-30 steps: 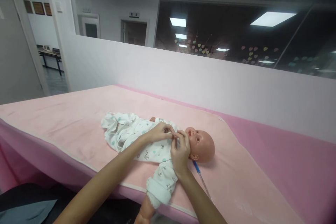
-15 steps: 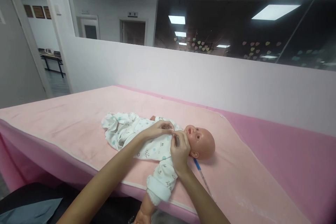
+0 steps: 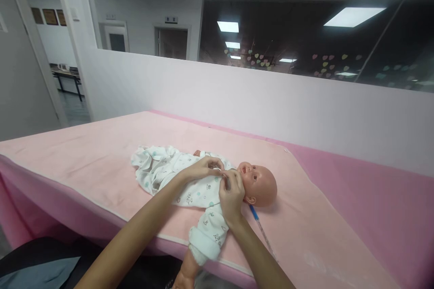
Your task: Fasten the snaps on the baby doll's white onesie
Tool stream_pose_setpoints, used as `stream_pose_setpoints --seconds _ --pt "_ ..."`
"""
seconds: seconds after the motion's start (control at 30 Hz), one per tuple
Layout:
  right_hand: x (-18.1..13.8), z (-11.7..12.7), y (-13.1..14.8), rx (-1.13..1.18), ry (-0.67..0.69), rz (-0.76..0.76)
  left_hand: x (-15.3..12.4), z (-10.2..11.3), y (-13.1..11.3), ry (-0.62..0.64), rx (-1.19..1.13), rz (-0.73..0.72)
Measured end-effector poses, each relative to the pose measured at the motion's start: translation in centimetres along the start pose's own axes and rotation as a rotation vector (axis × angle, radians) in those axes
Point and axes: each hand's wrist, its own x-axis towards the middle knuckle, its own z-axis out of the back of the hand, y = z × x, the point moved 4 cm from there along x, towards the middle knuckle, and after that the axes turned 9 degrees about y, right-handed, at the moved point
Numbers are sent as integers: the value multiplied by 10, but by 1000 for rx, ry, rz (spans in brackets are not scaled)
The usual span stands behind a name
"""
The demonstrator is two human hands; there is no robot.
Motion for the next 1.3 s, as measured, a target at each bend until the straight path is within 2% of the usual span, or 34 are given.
stream_pose_setpoints --seconds 0.27,0.67,0.9,1.3 --pt "-1 -3 3 -1 37 99 1 0 6 14 -26 -44" --pt "-3 -5 1 -22 94 84 0 2 5 76 104 -48" --pt "-3 -7 0 -30 102 88 -2 0 0 53 187 -16" --pt "-2 -4 3 -103 90 170 -1 2 4 4 152 17"
